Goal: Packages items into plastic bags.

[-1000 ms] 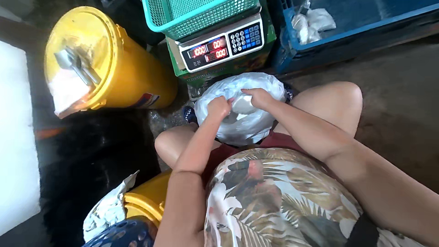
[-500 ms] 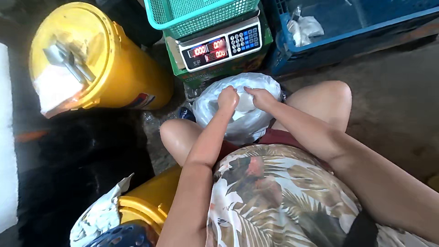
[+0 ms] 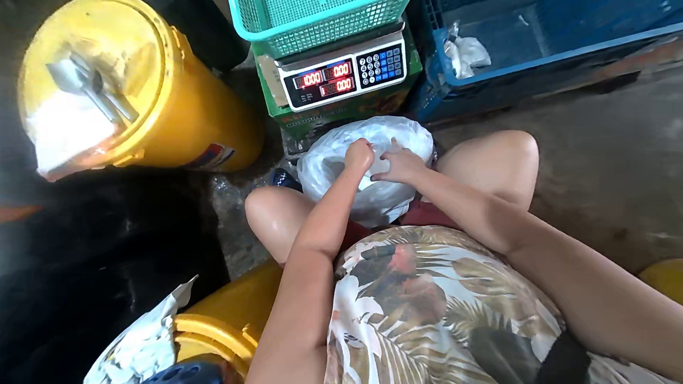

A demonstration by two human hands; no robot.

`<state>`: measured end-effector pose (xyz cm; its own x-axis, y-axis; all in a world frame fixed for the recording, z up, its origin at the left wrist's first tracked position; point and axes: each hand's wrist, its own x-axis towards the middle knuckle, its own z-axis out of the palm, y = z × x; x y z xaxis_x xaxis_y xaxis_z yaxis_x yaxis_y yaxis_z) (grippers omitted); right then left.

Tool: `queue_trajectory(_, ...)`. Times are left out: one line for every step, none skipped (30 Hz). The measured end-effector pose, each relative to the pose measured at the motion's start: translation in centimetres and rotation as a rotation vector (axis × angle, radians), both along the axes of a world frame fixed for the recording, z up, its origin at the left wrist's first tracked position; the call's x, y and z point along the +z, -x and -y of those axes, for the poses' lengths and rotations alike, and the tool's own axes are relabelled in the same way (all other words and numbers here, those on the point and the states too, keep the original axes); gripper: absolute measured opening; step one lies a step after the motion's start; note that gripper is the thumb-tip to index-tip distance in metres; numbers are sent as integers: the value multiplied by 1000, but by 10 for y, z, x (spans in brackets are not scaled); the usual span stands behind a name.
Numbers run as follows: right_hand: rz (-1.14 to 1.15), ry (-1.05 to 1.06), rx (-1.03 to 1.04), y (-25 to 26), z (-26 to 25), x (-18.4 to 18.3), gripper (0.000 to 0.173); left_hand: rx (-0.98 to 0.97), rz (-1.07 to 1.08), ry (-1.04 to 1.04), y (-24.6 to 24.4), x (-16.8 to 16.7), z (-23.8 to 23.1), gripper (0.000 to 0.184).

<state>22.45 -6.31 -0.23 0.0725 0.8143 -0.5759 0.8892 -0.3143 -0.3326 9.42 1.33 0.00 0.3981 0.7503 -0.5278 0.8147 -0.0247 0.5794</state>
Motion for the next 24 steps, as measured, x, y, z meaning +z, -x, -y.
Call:
queue_trajectory(30,31,-14,7,-1,-2,82,-7,7,7,-1,1,2,36)
queue_trajectory(53,35,-41,13,-3,-6,72,-16,10,15,-3,1,4,35)
queue_trajectory(65,14,-61,16,-5,-11,57,-27,11,20,-3,2,5,35)
queue_trajectory(71,-16,-58,17,-8,-15,43,-35,15,19,-2,4,4,35)
queue_trajectory(74,-52,-32,16,-9,-19,36,-38,23,13,1,4,4,35)
queue_trajectory(61,-90,4,15,-11,-23,34,-37,33,8,4,5,2,35)
queue_trajectory(34,-146,42,14,-11,-26,32,-32,49,6,8,7,-1,35)
queue_trajectory(5,-198,79,13,-13,-25,31,-33,74,4,12,9,-6,35)
queue_trajectory(-22,-230,118,13,-15,-21,29,-37,113,4,17,12,-11,35)
queue_trajectory(-41,-267,159,13,-16,-16,28,-39,170,10,23,14,-16,35)
queue_trajectory(-61,-325,196,12,-16,-10,27,-33,249,26,30,17,-21,35)
queue_trajectory(-87,-388,223,11,-16,-3,27,-20,351,51,37,20,-26,34)
queue_trajectory(-114,-444,241,9,-15,7,28,-8,468,88,45,24,-30,34)
queue_trajectory(-135,-493,255,6,-15,16,27,-11,577,124,55,26,-34,35)
queue_trajectory(-147,-522,271,5,-14,28,26,-35,658,150,65,26,-39,39)
queue_trajectory(-155,-540,289,4,-13,43,26,-72,711,156,76,23,-44,46)
queue_trajectory(-163,-545,304,4,-11,60,25,-111,733,158,85,20,-48,55)
queue_trajectory(-171,-546,316,4,-10,77,25,-142,729,166,91,18,-51,62)
queue_trajectory(-176,-586,340,3,-8,90,25,-172,711,168,95,15,-52,69)
queue_trajectory(-189,-636,367,1,-7,102,25,-198,693,177,97,12,-52,73)
queue_trajectory(-207,-698,395,0,-6,114,25,-225,681,186,96,9,-50,78)
queue_trajectory(-226,-750,423,1,-6,126,26,-249,685,192,94,7,-46,84)
queue_trajectory(-242,-788,456,1,-6,138,27,-270,707,202,91,5,-42,92)
queue_trajectory(-251,-821,491,2,-6,148,27,-281,739,222,88,5,-37,100)
